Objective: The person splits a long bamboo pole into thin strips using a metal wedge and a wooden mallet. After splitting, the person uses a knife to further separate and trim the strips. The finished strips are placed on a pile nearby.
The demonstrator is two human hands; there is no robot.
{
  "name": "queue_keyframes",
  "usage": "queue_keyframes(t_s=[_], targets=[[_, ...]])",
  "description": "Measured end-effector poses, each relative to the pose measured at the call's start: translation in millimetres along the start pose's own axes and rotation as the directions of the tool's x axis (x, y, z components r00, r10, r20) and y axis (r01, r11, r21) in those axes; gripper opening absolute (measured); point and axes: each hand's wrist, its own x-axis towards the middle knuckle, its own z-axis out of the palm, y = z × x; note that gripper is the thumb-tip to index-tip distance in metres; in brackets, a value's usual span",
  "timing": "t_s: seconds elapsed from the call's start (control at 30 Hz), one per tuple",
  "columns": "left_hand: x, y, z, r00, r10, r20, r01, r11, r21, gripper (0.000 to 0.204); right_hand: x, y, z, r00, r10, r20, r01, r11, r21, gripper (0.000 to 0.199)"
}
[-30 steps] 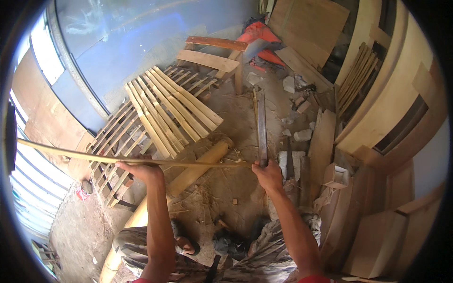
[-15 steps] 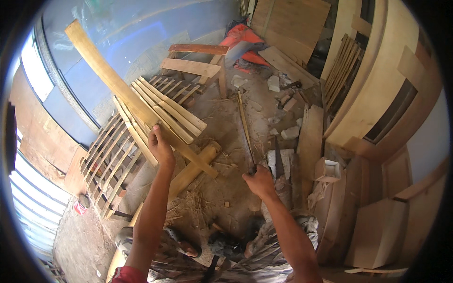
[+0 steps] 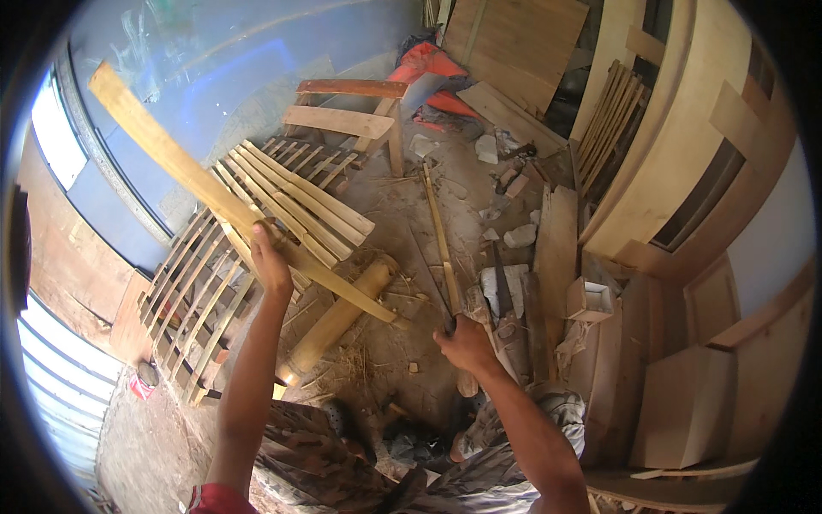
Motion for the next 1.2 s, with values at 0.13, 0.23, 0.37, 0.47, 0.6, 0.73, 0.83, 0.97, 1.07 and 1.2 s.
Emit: queue_keyframes(t_s=[0.13,0.23,0.37,0.47,0.6,0.73,0.83,0.97,1.07,1.2], targets=[[-5,15,-24,0.989,-0.130,0.073,0.134,0.990,-0.053,0.065,-16,-22,1,0.985,0.094,0.145,-0.105,0.992,0.070,0.033],[-12,12,-43,0.989,-0.083,0.120,0.099,0.985,-0.139,0.070,-16,-28,10,0.971,0.107,0.213,-0.113,0.993,0.018,0.036],[-13,18,-48,0.969,0.243,0.033,-0.235,0.960,-0.154,0.074,-4,3,43,0.985,-0.101,0.142,0.129,0.972,-0.199,0.045],[-6,33,-68,0.919,0.373,-0.126,-0.388,0.914,-0.120,0.063,-17,2,53,0.978,-0.099,0.182,0.135,0.971,-0.198,0.051],[-14,63,-83,0.982,0.176,-0.074,-0.187,0.961,-0.202,0.039,-46,8,69,0.972,-0.180,0.148,0.202,0.969,-0.145,0.051],[-37,74,-88,1.000,0.013,-0.017,-0.018,0.922,-0.388,0.029,-71,15,113,0.947,-0.317,0.055,0.322,0.938,-0.130,0.046],[-59,78,-94,0.999,0.038,0.025,-0.025,0.914,-0.405,0.031,-84,8,138,0.925,-0.371,0.080,0.371,0.928,0.022,0.043],[-78,86,-98,0.997,0.072,-0.012,-0.072,0.927,-0.369,0.035,-101,-20,163,0.887,-0.461,0.027,0.448,0.874,0.187,0.040],[-86,87,-93,0.996,0.089,-0.023,-0.092,0.928,-0.360,0.035,-106,-35,176,0.900,-0.435,0.012,0.423,0.881,0.212,0.038],[-91,88,-98,0.992,0.122,0.041,-0.095,0.909,-0.406,0.031,-92,-4,205,0.933,-0.359,0.020,0.339,0.897,0.284,0.036]])
